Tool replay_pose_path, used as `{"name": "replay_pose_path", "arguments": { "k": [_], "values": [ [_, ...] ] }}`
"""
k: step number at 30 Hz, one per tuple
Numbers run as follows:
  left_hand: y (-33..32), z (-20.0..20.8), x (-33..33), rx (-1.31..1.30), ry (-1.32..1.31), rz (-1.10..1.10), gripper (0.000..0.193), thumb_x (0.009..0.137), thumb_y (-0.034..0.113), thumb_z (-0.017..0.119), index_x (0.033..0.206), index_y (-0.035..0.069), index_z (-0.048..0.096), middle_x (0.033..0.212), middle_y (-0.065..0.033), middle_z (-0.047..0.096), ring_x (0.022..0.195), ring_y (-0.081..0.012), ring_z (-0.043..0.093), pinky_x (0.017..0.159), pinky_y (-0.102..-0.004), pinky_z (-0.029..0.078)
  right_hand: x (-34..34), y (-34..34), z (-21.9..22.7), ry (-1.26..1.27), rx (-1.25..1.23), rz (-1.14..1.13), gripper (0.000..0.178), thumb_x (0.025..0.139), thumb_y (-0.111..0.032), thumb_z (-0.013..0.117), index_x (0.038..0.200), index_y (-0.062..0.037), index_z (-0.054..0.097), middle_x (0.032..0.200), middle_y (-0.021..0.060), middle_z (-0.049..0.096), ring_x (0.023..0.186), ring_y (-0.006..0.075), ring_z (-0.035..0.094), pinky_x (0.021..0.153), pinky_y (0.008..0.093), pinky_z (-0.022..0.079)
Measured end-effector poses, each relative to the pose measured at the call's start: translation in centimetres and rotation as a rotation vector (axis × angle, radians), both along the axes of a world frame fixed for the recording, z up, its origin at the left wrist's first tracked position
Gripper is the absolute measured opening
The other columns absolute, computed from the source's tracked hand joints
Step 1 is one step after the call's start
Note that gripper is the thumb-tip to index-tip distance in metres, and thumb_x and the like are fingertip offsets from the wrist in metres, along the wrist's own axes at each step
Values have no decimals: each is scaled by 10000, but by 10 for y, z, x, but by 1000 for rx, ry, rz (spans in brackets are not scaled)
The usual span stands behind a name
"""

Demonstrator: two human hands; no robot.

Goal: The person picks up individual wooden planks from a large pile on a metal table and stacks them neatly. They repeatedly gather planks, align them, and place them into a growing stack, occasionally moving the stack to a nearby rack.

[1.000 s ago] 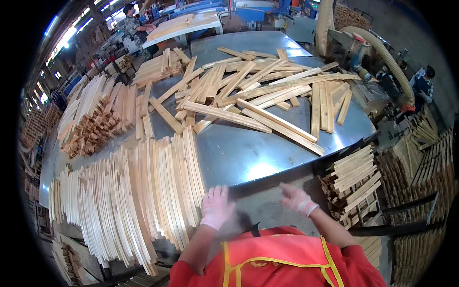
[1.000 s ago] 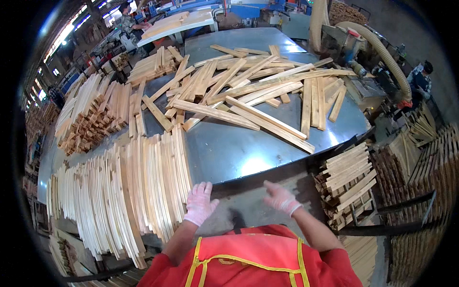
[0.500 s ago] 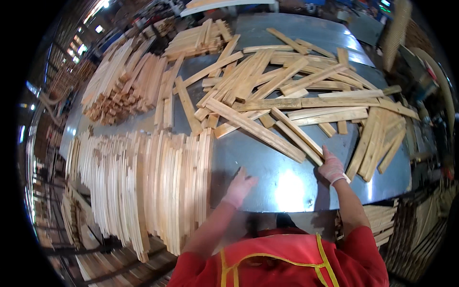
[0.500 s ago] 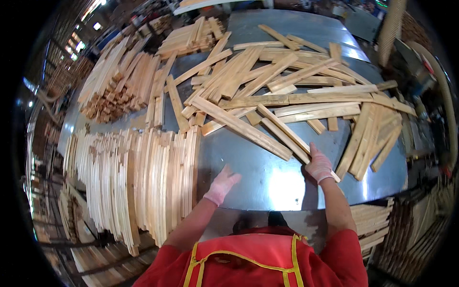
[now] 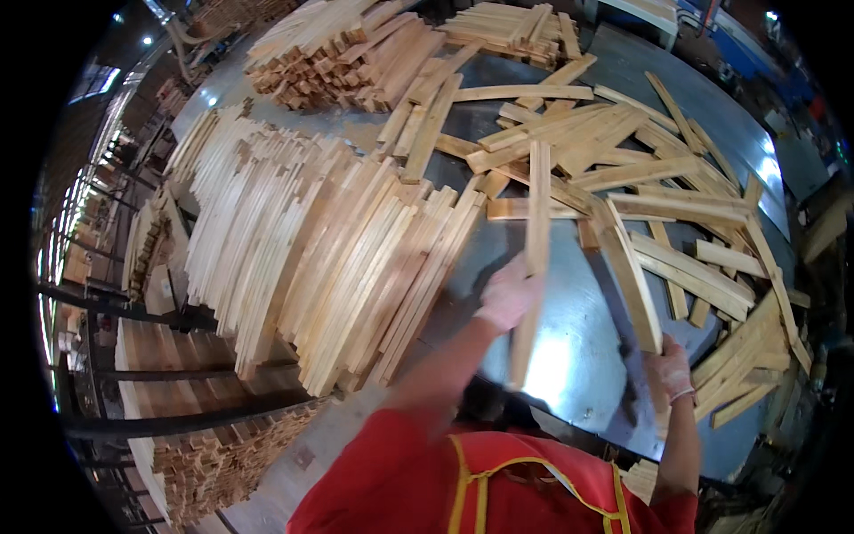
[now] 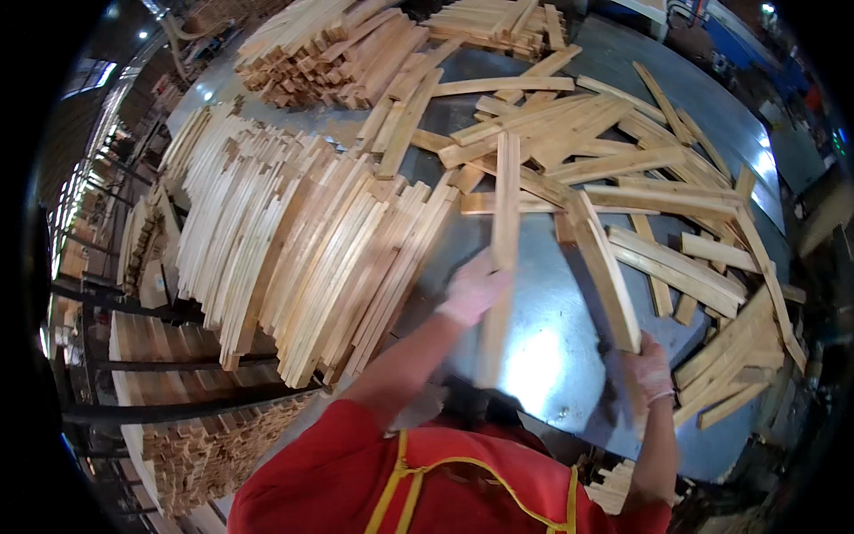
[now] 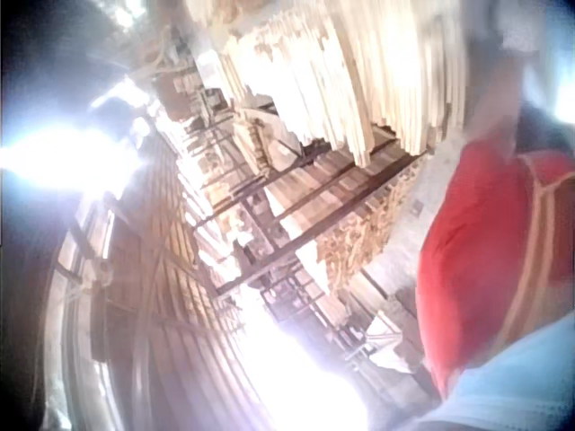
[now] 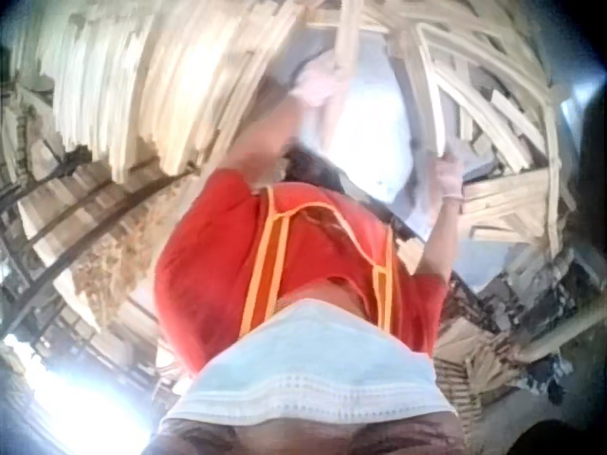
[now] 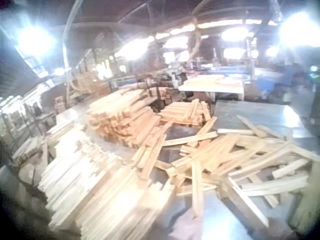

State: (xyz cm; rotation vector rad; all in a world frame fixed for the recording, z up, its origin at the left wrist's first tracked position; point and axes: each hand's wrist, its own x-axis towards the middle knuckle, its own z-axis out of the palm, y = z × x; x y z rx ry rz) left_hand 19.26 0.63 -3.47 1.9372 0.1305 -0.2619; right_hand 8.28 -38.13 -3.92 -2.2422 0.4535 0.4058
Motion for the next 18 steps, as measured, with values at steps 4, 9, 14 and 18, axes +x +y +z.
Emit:
{"name": "replay_pose_path", "arguments": {
  "k": [4, 9, 14, 18],
  "values": [
    [93, -18, -83, 839, 167, -157, 683, 978, 385, 638, 1610, 201, 455, 1206, -122, 740, 1039, -335, 750, 885, -478, 588, -13, 103, 19, 97, 248, -111, 462, 846, -164, 733, 1288, -40, 687, 907, 42, 710, 752, 145, 656, 668, 328, 555],
    [180, -38, -110, 1325, -140, -134, 717, 923, 400, 685, 1568, 169, 471, 1356, -62, 639, 1194, -299, 643, 982, -481, 507, -17, 245, 5, 73, 445, -247, 428, 868, -200, 779, 1242, -10, 692, 1020, 116, 751, 874, 218, 695, 802, 384, 581],
    [185, -31, -104, 1181, -160, -262, 714, 937, 423, 668, 1561, 152, 452, 1543, -99, 519, 1476, -334, 426, 1183, -537, 366, -21, 359, -60, 29, 368, -200, 442, 909, -252, 790, 1223, 17, 633, 1047, 204, 754, 942, 325, 742, 837, 431, 591],
    [177, -39, -101, 993, -249, -204, 736, 926, 434, 690, 1548, 113, 461, 1534, -110, 513, 1460, -354, 433, 1191, -551, 363, 10, 395, -44, 27, 201, 594, 619, 861, -400, 776, 1305, 15, 659, 1136, 276, 742, 1148, 453, 698, 1068, 482, 525]
  ]
}}
